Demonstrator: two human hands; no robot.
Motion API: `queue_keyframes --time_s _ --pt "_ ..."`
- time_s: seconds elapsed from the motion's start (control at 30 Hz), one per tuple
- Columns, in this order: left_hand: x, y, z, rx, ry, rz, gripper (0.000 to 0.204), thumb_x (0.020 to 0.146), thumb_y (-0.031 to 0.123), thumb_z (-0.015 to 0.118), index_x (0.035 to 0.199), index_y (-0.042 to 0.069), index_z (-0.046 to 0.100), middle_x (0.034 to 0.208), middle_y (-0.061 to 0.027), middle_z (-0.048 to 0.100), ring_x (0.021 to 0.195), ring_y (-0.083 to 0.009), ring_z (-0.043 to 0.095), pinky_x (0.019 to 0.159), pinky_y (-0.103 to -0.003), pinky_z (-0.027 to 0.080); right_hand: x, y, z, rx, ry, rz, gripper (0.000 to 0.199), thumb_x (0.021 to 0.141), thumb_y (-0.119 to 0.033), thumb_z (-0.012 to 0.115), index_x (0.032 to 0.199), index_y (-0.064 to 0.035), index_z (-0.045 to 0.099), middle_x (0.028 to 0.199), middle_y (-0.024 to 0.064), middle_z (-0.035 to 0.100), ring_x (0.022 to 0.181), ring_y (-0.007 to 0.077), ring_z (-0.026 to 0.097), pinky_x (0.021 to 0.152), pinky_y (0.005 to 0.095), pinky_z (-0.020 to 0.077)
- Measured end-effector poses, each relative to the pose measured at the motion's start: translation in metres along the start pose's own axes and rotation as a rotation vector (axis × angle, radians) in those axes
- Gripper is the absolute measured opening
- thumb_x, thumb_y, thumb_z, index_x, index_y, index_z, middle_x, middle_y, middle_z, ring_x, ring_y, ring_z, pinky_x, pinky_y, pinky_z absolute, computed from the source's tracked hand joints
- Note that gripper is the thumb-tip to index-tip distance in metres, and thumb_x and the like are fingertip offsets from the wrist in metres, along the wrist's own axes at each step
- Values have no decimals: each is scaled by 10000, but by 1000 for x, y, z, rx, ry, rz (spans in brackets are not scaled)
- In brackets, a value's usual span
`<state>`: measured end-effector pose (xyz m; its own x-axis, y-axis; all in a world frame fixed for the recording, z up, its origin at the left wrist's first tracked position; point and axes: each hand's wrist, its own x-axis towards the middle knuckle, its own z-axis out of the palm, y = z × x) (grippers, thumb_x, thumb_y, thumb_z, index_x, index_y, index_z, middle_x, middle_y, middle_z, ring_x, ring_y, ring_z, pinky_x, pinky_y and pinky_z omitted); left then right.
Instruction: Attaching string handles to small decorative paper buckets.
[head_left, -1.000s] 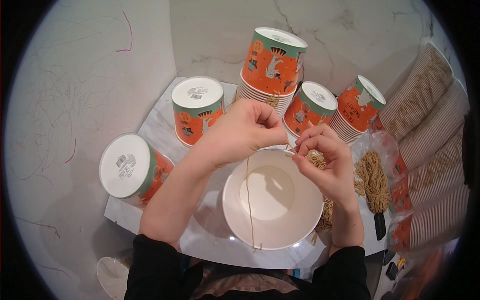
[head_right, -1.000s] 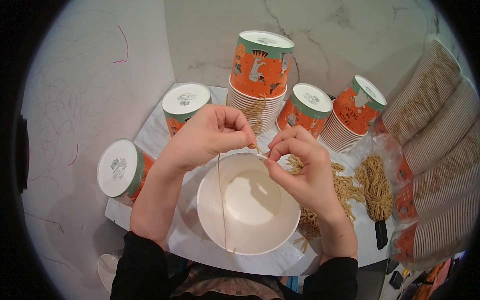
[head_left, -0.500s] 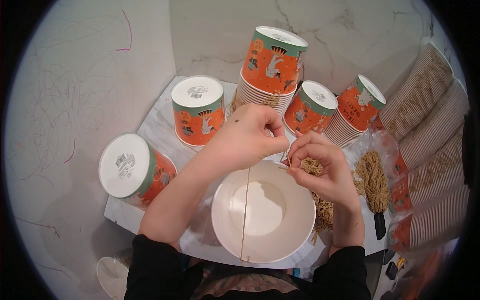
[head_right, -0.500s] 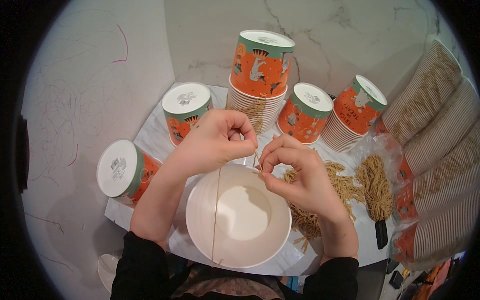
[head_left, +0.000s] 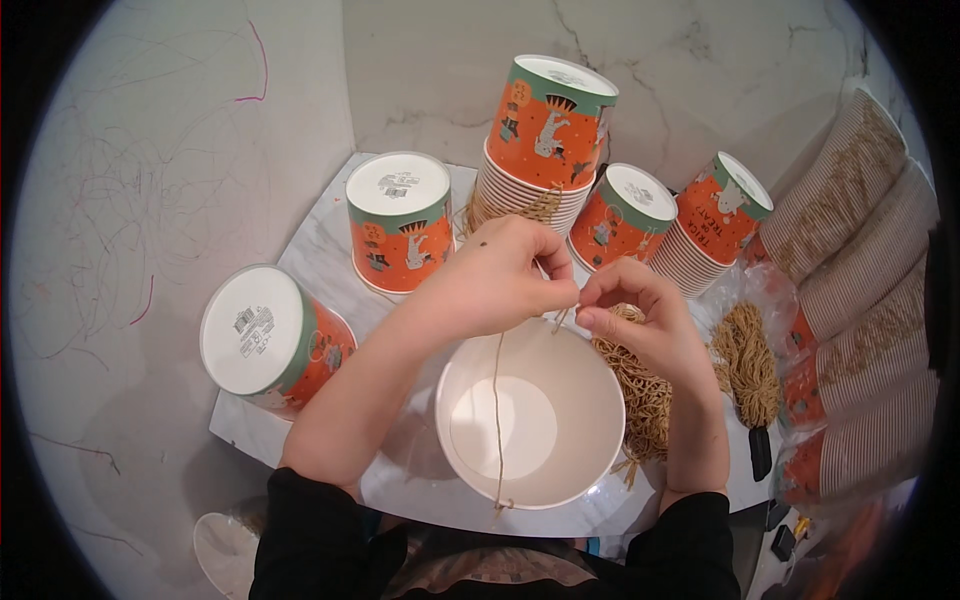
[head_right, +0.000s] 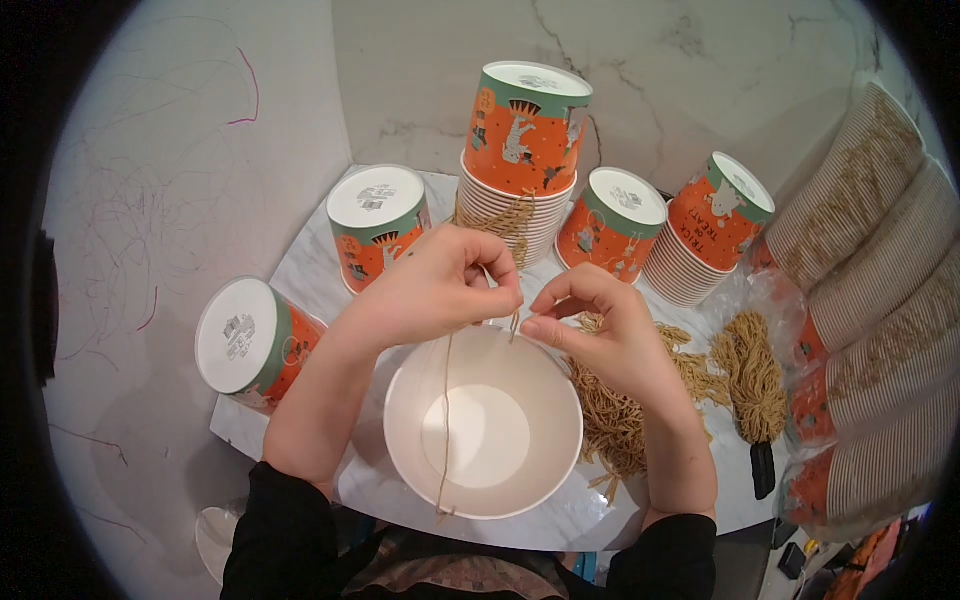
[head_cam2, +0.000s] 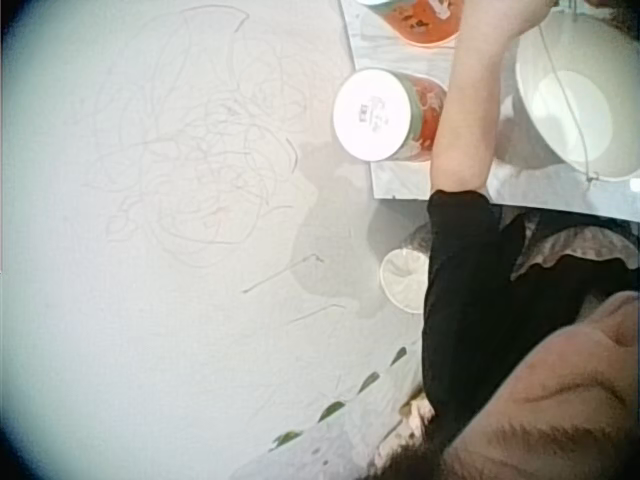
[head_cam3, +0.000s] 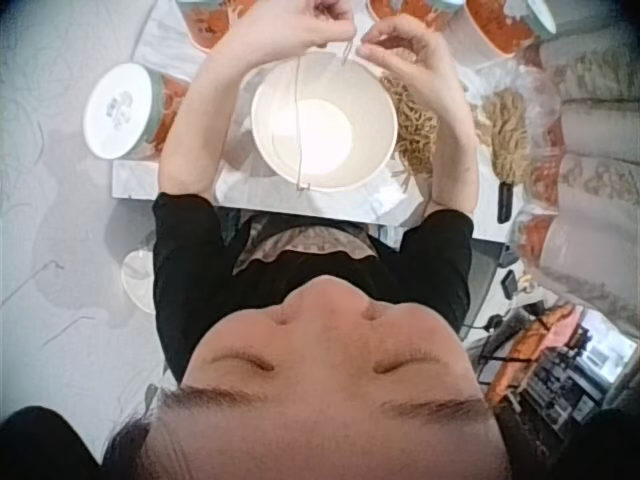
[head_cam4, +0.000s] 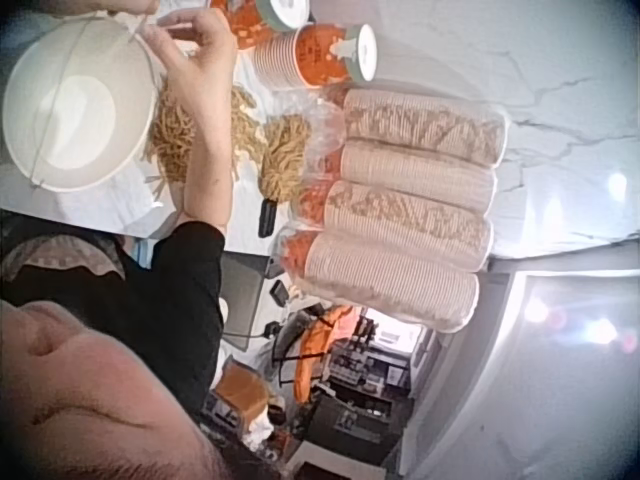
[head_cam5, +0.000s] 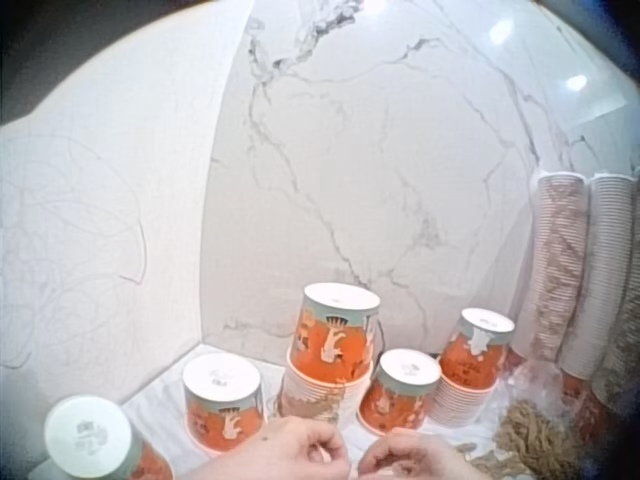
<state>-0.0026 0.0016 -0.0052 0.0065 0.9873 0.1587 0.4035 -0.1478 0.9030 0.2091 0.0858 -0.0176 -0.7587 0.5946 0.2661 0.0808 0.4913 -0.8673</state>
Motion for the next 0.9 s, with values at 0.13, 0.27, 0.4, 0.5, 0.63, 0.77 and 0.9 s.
queue_keyframes --time_s 0.13,0.27,0.4,0.5,0.63,0.77,0.9 --pt "3 -2 6 -55 24 18 124 854 134 709 843 18 669 757 18 619 642 -40 567 569 -222 431 4 5 7 91 68 6 172 868 -94 813 963 1 706 983 34 680 894 112 661 835 271 527" --pt "2 -7 9 73 127 157 154 872 165 721 858 21 668 884 -25 592 672 -57 577 601 -231 450 6 10 8 79 108 -23 151 877 -82 801 970 1 714 965 31 692 894 110 661 843 274 519" --pt "2 -7 10 44 82 100 182 875 188 743 870 22 668 938 -41 562 691 -66 568 629 -236 454 7 11 8 88 102 -8 115 886 -73 782 944 2 716 931 25 697 901 101 652 846 270 507" --pt "1 -5 14 31 102 137 185 875 194 754 889 28 675 931 -34 573 695 -72 566 633 -243 455 6 13 8 91 100 -10 104 861 -55 767 912 7 702 916 19 695 896 92 634 852 273 493" --pt "-5 -3 13 183 120 135 200 876 202 759 927 19 697 914 -41 590 676 -78 553 616 -257 443 6 16 1 -51 117 -82 105 823 -42 749 890 7 685 885 20 684 882 109 623 839 283 478" --pt "-1 6 5 160 43 -7 199 872 192 752 899 0 708 768 -33 618 619 -83 524 572 -276 422 10 11 1 -198 146 -203 102 802 -35 741 873 -1 676 856 42 648 878 167 614 805 306 466" --pt "1 4 9 169 101 12 185 875 169 731 857 -12 697 683 -22 609 592 -81 516 545 -283 409 10 10 5 -268 136 -217 117 808 -46 732 889 8 667 876 59 642 878 178 618 794 315 475"
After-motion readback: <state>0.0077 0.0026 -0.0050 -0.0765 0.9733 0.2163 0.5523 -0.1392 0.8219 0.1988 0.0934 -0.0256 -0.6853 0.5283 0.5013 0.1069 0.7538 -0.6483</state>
